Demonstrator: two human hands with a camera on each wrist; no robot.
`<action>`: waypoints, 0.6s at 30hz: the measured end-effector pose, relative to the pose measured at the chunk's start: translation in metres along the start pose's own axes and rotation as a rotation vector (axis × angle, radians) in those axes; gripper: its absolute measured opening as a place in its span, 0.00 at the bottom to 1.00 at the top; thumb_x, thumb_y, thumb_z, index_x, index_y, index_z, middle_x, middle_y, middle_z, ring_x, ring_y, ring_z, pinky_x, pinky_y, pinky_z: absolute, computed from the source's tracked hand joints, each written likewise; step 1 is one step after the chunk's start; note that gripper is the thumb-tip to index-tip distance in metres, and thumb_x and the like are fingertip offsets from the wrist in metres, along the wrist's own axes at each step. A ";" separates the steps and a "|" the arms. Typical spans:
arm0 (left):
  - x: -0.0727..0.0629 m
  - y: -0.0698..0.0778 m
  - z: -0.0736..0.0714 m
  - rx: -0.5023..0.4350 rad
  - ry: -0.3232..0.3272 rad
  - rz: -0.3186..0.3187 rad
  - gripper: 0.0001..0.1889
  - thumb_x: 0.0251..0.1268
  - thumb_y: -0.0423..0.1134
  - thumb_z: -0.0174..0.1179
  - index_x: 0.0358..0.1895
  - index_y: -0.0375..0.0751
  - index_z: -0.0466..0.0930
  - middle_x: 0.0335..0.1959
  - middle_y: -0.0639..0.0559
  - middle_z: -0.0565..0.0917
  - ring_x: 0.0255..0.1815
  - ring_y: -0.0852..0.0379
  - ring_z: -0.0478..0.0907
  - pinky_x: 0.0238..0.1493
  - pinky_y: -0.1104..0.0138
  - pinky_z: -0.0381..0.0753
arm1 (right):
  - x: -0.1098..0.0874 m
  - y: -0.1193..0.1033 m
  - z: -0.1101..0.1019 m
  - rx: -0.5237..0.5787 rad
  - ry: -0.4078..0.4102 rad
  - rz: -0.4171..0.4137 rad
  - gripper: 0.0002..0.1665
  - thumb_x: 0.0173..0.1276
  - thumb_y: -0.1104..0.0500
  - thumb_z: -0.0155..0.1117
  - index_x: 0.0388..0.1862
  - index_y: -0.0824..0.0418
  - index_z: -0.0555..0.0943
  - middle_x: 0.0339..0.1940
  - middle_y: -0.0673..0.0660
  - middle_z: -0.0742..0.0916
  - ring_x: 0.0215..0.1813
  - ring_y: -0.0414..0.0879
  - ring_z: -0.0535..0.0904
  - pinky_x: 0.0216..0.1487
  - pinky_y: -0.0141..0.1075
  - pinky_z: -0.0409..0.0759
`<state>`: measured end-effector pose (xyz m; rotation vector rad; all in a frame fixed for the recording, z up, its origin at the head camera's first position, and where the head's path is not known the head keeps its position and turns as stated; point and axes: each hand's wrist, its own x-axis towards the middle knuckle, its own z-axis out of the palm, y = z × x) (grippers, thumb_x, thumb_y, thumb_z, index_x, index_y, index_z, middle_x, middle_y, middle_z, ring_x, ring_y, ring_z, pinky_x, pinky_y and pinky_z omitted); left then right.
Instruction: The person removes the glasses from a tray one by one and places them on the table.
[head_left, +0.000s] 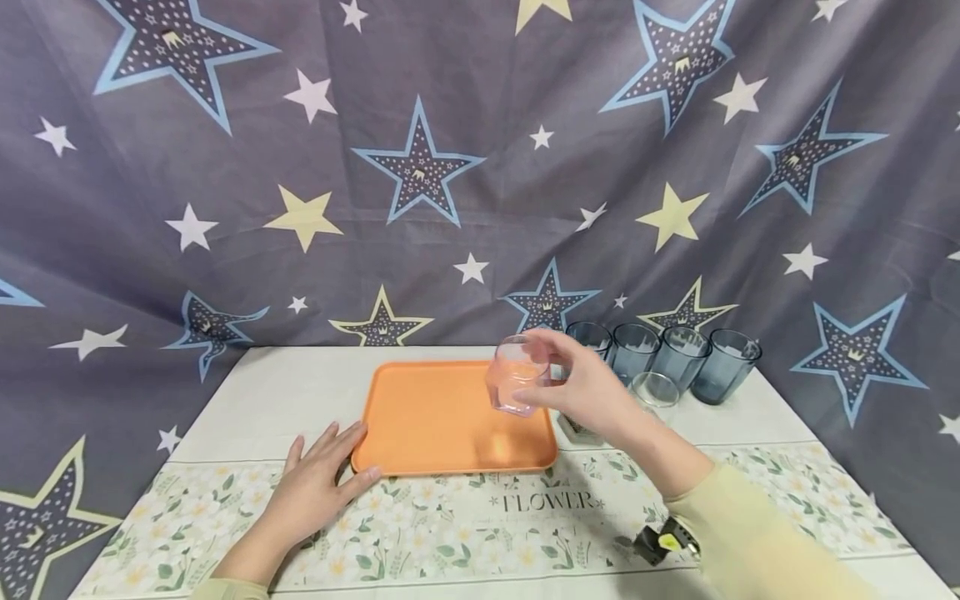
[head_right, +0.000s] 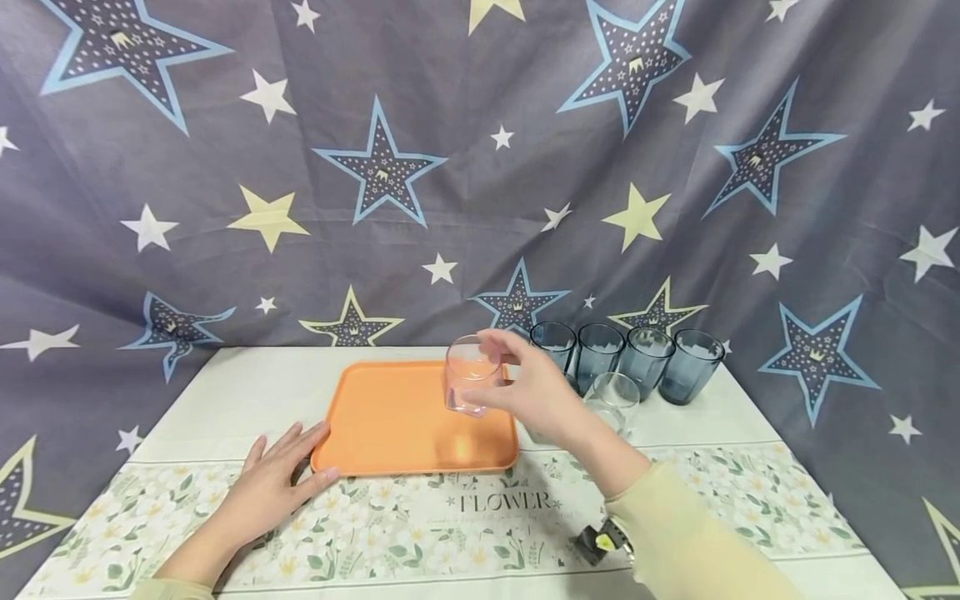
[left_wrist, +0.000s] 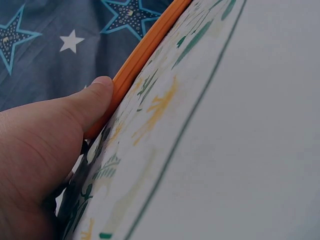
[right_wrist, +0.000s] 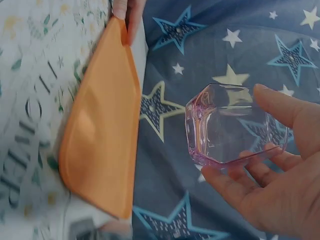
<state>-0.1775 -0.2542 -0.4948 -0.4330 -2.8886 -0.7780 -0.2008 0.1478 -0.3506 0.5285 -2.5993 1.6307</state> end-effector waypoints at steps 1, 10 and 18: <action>0.000 0.000 0.000 -0.002 -0.001 0.001 0.43 0.79 0.64 0.65 0.84 0.37 0.70 0.83 0.37 0.72 0.86 0.28 0.57 0.81 0.25 0.35 | -0.002 0.000 -0.006 -0.007 0.011 0.004 0.48 0.63 0.57 0.89 0.80 0.50 0.77 0.70 0.52 0.85 0.70 0.56 0.82 0.62 0.46 0.87; -0.001 -0.003 0.000 0.000 -0.010 0.004 0.44 0.80 0.65 0.64 0.84 0.37 0.69 0.83 0.38 0.71 0.87 0.28 0.57 0.81 0.25 0.35 | -0.023 0.002 -0.051 -0.051 0.078 0.060 0.50 0.67 0.52 0.87 0.84 0.51 0.73 0.74 0.56 0.84 0.78 0.54 0.77 0.74 0.53 0.76; -0.001 -0.002 -0.001 -0.004 -0.013 0.012 0.43 0.80 0.64 0.64 0.85 0.37 0.69 0.84 0.38 0.70 0.87 0.28 0.56 0.81 0.25 0.34 | -0.041 0.006 -0.084 -0.111 0.110 0.110 0.52 0.69 0.47 0.85 0.87 0.50 0.70 0.77 0.54 0.82 0.79 0.53 0.75 0.60 0.26 0.80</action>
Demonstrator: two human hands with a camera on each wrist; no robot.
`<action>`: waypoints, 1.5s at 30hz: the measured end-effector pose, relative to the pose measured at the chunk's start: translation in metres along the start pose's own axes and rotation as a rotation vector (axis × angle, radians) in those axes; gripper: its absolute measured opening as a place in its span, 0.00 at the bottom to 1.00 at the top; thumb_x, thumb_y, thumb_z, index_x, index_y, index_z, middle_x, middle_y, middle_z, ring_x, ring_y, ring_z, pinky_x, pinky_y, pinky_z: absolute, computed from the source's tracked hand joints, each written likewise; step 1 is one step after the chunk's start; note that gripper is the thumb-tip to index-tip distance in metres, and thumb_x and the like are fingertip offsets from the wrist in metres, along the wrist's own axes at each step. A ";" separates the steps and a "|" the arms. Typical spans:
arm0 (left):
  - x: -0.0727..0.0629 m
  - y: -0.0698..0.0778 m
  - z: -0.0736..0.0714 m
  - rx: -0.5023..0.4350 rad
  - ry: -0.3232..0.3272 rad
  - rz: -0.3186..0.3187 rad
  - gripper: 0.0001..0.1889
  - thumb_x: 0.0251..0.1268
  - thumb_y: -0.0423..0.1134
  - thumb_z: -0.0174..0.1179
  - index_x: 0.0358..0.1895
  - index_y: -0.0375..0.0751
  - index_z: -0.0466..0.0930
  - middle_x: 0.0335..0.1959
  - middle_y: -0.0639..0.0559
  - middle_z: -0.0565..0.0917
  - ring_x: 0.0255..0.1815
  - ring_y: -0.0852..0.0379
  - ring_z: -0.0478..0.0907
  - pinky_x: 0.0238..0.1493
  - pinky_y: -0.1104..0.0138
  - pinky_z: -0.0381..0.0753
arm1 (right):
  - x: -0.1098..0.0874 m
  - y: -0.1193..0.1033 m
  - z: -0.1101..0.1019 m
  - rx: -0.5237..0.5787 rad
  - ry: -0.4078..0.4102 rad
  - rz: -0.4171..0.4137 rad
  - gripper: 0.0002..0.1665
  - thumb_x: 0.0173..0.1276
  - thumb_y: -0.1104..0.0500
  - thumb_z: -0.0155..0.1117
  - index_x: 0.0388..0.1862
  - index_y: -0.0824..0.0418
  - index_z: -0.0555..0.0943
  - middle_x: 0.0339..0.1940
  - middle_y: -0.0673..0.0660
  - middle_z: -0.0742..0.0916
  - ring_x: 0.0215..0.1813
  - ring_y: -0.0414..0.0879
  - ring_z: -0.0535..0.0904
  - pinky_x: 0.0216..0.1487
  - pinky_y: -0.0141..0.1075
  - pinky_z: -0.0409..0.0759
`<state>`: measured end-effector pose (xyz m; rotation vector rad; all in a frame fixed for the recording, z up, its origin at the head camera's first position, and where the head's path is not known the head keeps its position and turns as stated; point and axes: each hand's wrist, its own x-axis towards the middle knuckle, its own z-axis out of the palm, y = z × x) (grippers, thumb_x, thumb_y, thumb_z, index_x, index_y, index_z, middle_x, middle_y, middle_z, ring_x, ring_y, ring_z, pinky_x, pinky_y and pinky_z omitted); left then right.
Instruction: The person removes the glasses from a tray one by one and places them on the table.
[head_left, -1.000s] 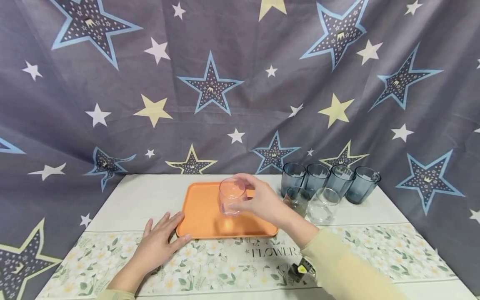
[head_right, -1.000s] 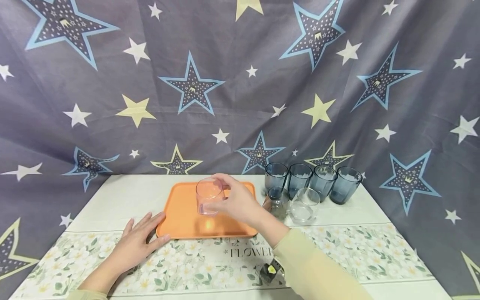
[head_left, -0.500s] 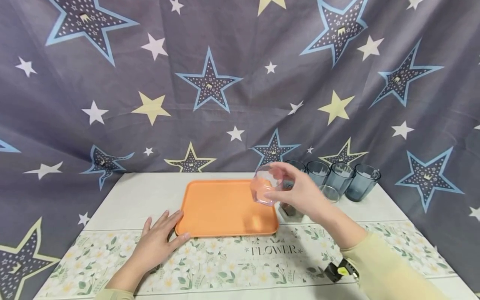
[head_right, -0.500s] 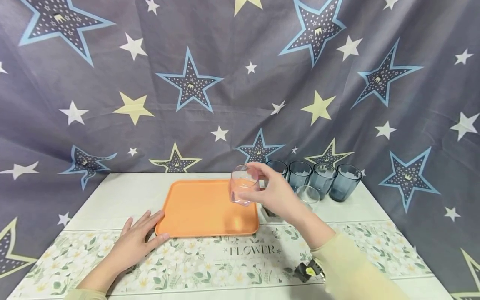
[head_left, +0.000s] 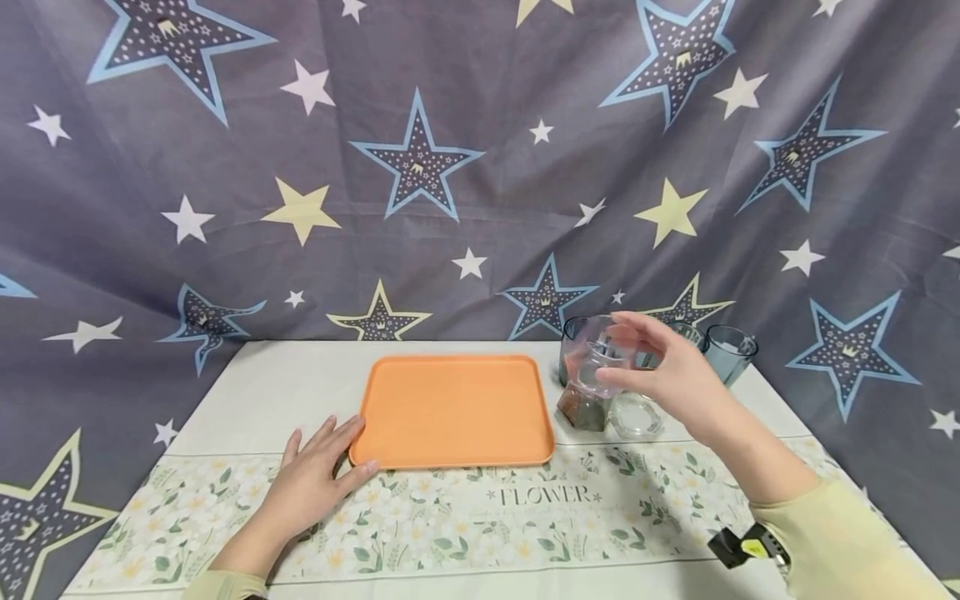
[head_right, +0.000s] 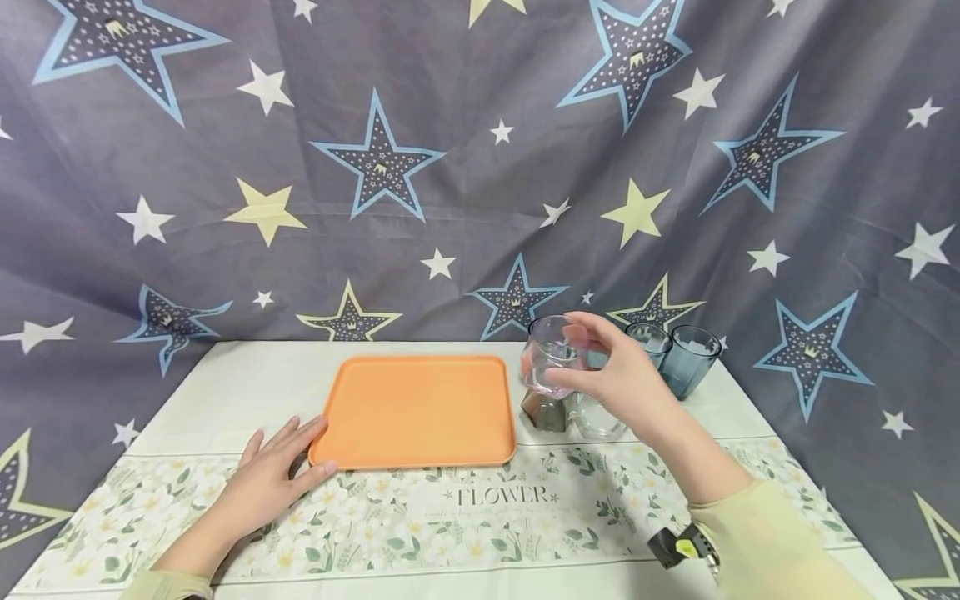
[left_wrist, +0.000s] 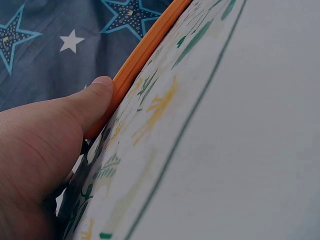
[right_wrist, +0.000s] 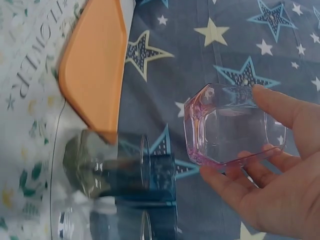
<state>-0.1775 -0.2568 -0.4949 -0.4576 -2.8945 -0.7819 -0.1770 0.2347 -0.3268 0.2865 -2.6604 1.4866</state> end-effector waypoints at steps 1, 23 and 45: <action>0.000 0.000 0.000 -0.001 0.000 0.001 0.43 0.80 0.64 0.64 0.85 0.37 0.69 0.84 0.38 0.70 0.87 0.28 0.56 0.81 0.25 0.34 | -0.001 0.002 -0.004 -0.003 0.004 0.005 0.52 0.70 0.47 0.85 0.87 0.50 0.69 0.77 0.54 0.82 0.79 0.53 0.74 0.60 0.25 0.80; 0.002 0.001 -0.001 -0.002 -0.008 -0.004 0.43 0.81 0.64 0.63 0.85 0.37 0.68 0.84 0.38 0.70 0.87 0.28 0.56 0.81 0.24 0.34 | -0.018 0.047 -0.075 -0.141 0.073 0.073 0.55 0.76 0.45 0.79 0.92 0.53 0.60 0.80 0.59 0.77 0.77 0.50 0.73 0.53 0.19 0.77; 0.001 0.002 -0.002 -0.007 -0.011 -0.008 0.44 0.80 0.64 0.64 0.85 0.37 0.69 0.83 0.37 0.70 0.87 0.27 0.56 0.81 0.25 0.34 | -0.033 0.104 -0.120 -0.180 0.034 0.146 0.55 0.81 0.46 0.74 0.93 0.59 0.54 0.81 0.62 0.73 0.67 0.29 0.71 0.51 0.17 0.75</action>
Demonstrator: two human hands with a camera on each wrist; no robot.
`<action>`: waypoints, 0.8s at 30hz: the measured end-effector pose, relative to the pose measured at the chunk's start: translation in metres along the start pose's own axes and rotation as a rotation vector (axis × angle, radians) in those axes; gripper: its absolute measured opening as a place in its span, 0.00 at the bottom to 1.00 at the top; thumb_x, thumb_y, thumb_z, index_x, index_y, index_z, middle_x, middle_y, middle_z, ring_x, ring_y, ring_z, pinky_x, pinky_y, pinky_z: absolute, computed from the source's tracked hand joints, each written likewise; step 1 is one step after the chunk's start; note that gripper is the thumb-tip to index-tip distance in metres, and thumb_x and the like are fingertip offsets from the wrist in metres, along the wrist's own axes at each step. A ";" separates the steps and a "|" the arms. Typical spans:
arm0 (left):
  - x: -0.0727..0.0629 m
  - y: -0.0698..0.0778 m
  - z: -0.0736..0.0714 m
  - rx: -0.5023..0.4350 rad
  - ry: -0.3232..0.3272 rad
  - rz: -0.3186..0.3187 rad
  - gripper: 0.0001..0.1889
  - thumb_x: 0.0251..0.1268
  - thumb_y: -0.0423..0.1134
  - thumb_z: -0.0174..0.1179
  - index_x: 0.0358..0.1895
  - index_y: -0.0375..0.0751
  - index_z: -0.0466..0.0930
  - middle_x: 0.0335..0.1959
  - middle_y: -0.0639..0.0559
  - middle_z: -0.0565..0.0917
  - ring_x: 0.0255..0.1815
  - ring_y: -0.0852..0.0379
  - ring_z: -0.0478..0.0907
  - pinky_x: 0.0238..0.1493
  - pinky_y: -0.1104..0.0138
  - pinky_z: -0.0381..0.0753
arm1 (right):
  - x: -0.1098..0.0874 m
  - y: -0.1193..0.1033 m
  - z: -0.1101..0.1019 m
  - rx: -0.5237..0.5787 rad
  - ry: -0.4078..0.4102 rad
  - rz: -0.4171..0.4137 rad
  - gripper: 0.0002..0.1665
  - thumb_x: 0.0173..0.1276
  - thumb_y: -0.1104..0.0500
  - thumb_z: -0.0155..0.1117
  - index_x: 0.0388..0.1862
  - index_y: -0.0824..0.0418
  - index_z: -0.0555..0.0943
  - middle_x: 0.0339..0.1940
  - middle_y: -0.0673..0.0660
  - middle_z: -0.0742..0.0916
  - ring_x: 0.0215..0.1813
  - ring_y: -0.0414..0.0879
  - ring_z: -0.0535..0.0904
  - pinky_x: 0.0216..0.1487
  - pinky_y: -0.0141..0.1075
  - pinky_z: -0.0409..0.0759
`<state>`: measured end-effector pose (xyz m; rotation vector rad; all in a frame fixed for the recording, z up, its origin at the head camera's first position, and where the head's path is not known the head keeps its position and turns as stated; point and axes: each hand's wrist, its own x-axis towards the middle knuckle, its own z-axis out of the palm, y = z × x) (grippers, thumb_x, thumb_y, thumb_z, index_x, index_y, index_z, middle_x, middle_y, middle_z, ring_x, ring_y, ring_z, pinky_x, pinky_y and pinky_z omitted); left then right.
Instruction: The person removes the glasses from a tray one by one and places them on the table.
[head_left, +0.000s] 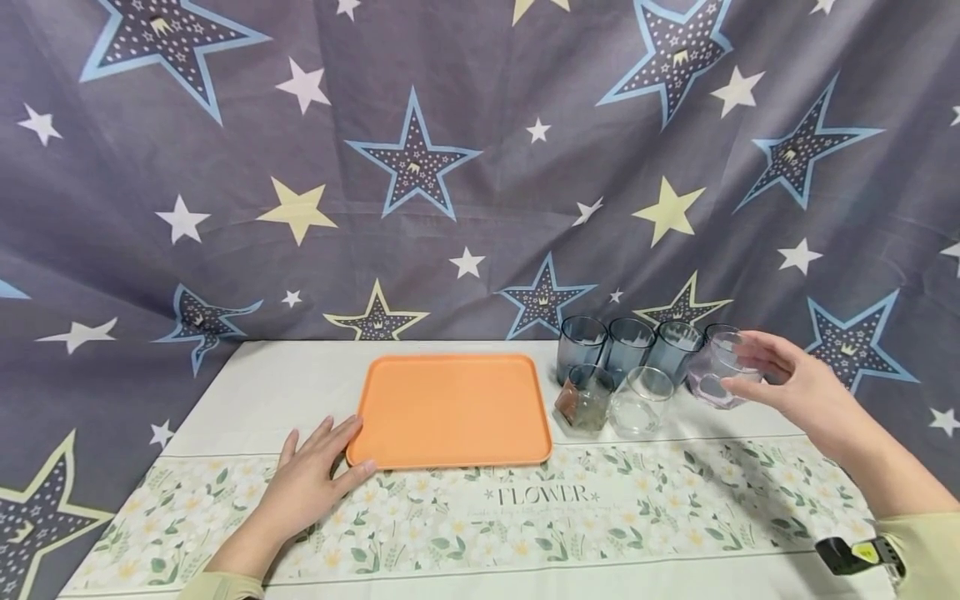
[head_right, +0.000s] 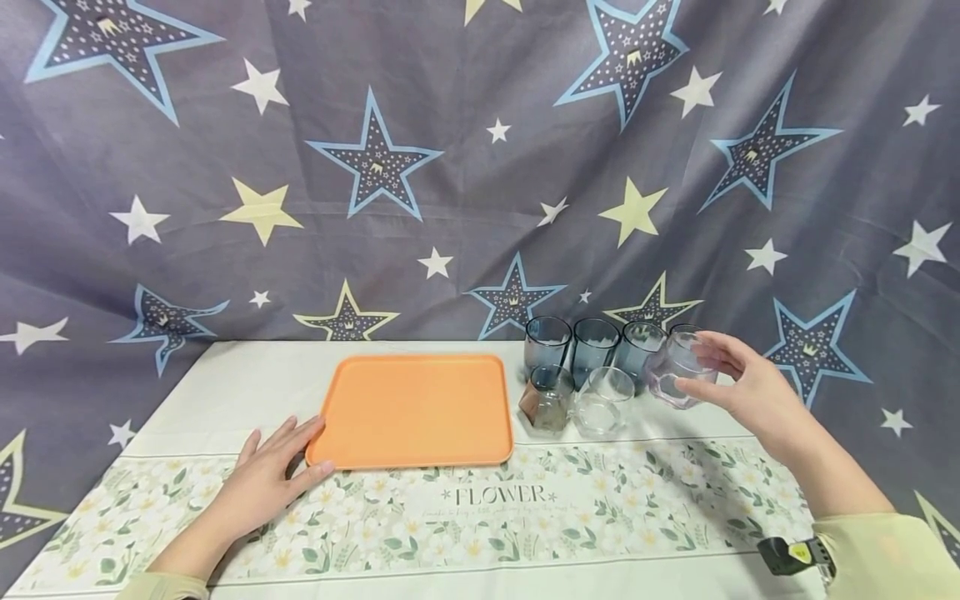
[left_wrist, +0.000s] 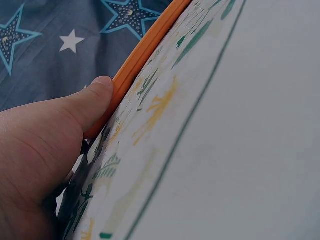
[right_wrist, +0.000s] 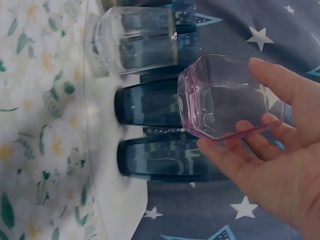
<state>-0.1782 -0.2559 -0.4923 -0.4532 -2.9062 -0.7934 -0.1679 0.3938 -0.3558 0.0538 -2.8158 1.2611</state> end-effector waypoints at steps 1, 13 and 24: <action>0.000 0.000 0.000 0.001 -0.001 0.000 0.44 0.80 0.64 0.64 0.85 0.37 0.69 0.84 0.37 0.70 0.87 0.28 0.56 0.81 0.25 0.34 | 0.000 0.003 0.001 -0.004 -0.009 0.007 0.56 0.81 0.46 0.73 0.93 0.59 0.53 0.82 0.63 0.72 0.68 0.30 0.70 0.51 0.18 0.75; 0.001 -0.002 -0.002 0.003 -0.001 -0.001 0.44 0.80 0.64 0.64 0.85 0.36 0.68 0.84 0.37 0.70 0.87 0.28 0.56 0.81 0.24 0.34 | 0.002 0.027 0.018 0.015 -0.039 0.016 0.57 0.81 0.47 0.74 0.93 0.64 0.52 0.84 0.71 0.69 0.78 0.63 0.68 0.53 0.18 0.78; 0.000 0.001 -0.001 -0.008 0.000 0.000 0.43 0.80 0.63 0.64 0.85 0.36 0.69 0.84 0.38 0.70 0.87 0.28 0.55 0.81 0.25 0.34 | 0.005 0.044 0.032 0.068 -0.049 0.012 0.54 0.81 0.51 0.74 0.91 0.65 0.54 0.83 0.72 0.70 0.77 0.61 0.69 0.53 0.20 0.80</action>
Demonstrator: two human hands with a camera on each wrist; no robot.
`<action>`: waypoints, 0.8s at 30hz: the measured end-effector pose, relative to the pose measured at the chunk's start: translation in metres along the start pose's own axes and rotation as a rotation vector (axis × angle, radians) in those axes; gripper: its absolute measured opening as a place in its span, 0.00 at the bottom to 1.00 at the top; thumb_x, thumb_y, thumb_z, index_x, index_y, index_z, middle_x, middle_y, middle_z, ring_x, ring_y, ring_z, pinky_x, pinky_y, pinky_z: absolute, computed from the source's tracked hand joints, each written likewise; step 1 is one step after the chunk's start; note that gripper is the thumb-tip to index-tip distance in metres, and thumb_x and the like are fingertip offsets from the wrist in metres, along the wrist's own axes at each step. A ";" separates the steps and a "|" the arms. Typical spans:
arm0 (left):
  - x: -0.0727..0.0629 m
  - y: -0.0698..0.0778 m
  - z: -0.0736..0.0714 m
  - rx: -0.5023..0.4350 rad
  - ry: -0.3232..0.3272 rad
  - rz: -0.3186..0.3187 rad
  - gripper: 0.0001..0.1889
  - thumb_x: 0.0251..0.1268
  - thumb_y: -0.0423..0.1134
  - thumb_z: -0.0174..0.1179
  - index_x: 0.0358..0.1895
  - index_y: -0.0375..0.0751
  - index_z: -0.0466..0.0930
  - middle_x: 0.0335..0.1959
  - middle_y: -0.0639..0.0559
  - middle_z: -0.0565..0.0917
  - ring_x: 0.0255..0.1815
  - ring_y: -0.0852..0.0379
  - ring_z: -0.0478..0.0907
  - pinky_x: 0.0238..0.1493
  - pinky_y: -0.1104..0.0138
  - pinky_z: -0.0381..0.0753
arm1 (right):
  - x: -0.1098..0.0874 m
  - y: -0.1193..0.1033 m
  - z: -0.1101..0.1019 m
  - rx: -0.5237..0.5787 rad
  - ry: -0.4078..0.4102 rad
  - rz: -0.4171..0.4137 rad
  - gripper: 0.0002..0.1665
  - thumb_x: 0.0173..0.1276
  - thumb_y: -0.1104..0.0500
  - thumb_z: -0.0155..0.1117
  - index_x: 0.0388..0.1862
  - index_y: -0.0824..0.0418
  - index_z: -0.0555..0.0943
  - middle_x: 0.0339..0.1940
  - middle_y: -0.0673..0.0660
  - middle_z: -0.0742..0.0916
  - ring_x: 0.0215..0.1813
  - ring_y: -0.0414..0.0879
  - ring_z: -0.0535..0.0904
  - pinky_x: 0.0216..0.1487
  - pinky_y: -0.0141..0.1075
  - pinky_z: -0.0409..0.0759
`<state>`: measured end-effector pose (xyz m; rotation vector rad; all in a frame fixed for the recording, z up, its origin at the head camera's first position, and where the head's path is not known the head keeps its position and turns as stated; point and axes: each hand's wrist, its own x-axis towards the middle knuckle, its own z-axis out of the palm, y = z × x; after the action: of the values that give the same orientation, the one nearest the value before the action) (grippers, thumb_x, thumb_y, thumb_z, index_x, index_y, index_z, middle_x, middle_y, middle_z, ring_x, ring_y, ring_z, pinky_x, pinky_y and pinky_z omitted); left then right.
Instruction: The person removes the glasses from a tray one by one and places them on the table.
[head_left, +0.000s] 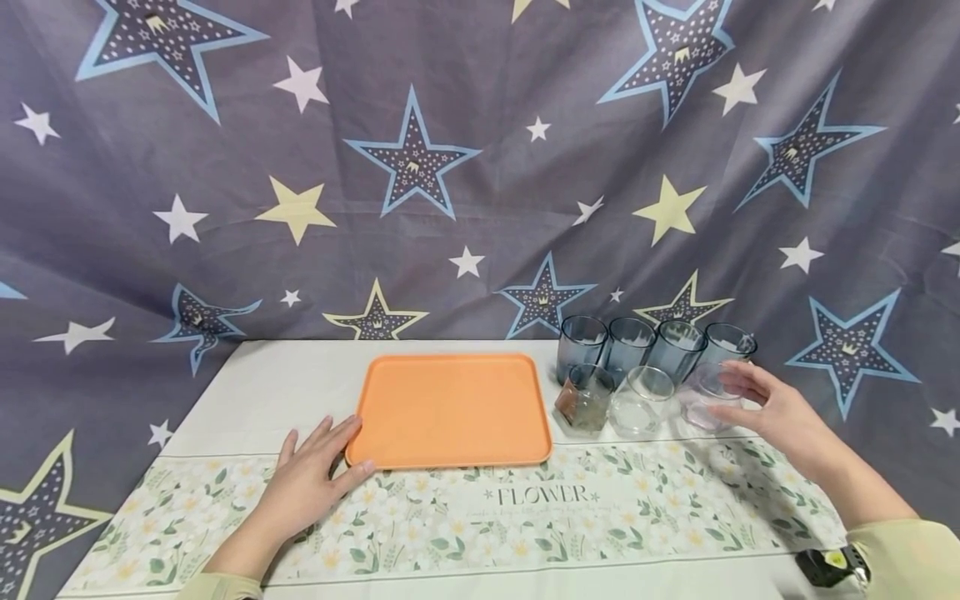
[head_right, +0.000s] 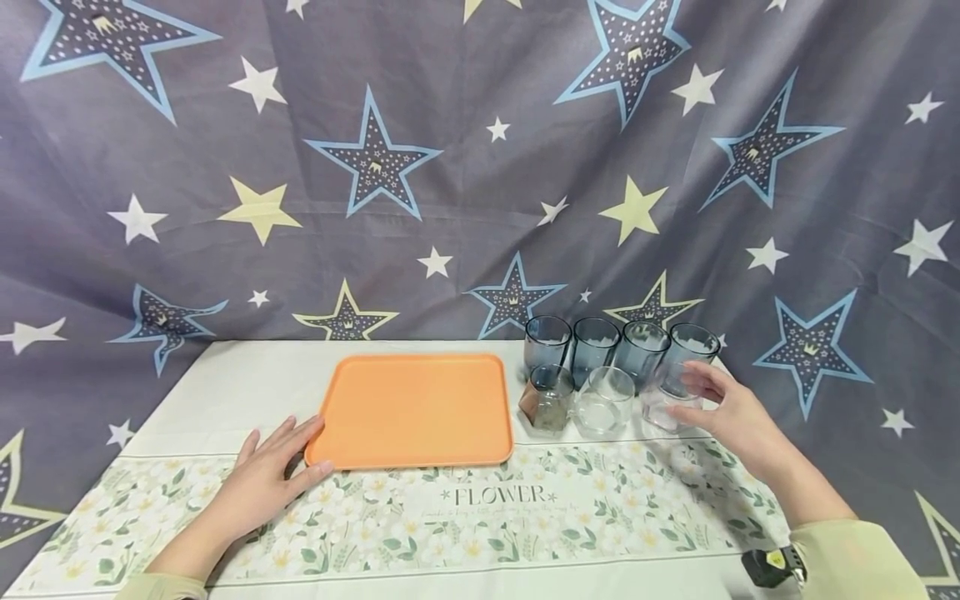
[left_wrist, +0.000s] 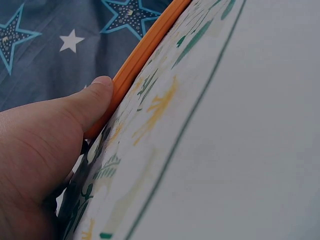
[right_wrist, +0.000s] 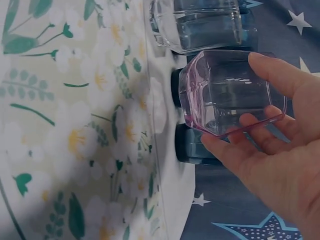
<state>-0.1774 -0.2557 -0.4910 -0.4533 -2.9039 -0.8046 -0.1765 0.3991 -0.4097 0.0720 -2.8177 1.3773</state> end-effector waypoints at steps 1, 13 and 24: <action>0.000 0.000 0.000 -0.001 0.001 0.000 0.43 0.80 0.63 0.64 0.84 0.36 0.69 0.84 0.38 0.70 0.87 0.28 0.55 0.81 0.25 0.34 | 0.001 0.001 0.001 0.008 -0.003 0.003 0.54 0.81 0.51 0.74 0.91 0.66 0.54 0.83 0.72 0.70 0.78 0.63 0.69 0.53 0.20 0.80; 0.000 0.001 0.001 0.009 0.004 -0.003 0.43 0.80 0.63 0.65 0.85 0.37 0.69 0.83 0.37 0.70 0.87 0.28 0.56 0.81 0.25 0.34 | 0.007 0.007 0.011 0.047 -0.013 -0.002 0.54 0.80 0.53 0.75 0.91 0.67 0.55 0.82 0.72 0.70 0.77 0.62 0.69 0.55 0.22 0.81; 0.001 0.000 0.002 0.016 0.002 -0.007 0.43 0.80 0.64 0.64 0.85 0.37 0.69 0.83 0.38 0.71 0.87 0.28 0.56 0.81 0.25 0.34 | 0.012 0.013 0.015 0.030 -0.042 0.021 0.56 0.80 0.51 0.75 0.92 0.68 0.52 0.84 0.74 0.69 0.82 0.72 0.63 0.53 0.19 0.78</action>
<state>-0.1781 -0.2548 -0.4922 -0.4408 -2.9092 -0.7812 -0.1889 0.3942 -0.4287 0.0720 -2.8400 1.4393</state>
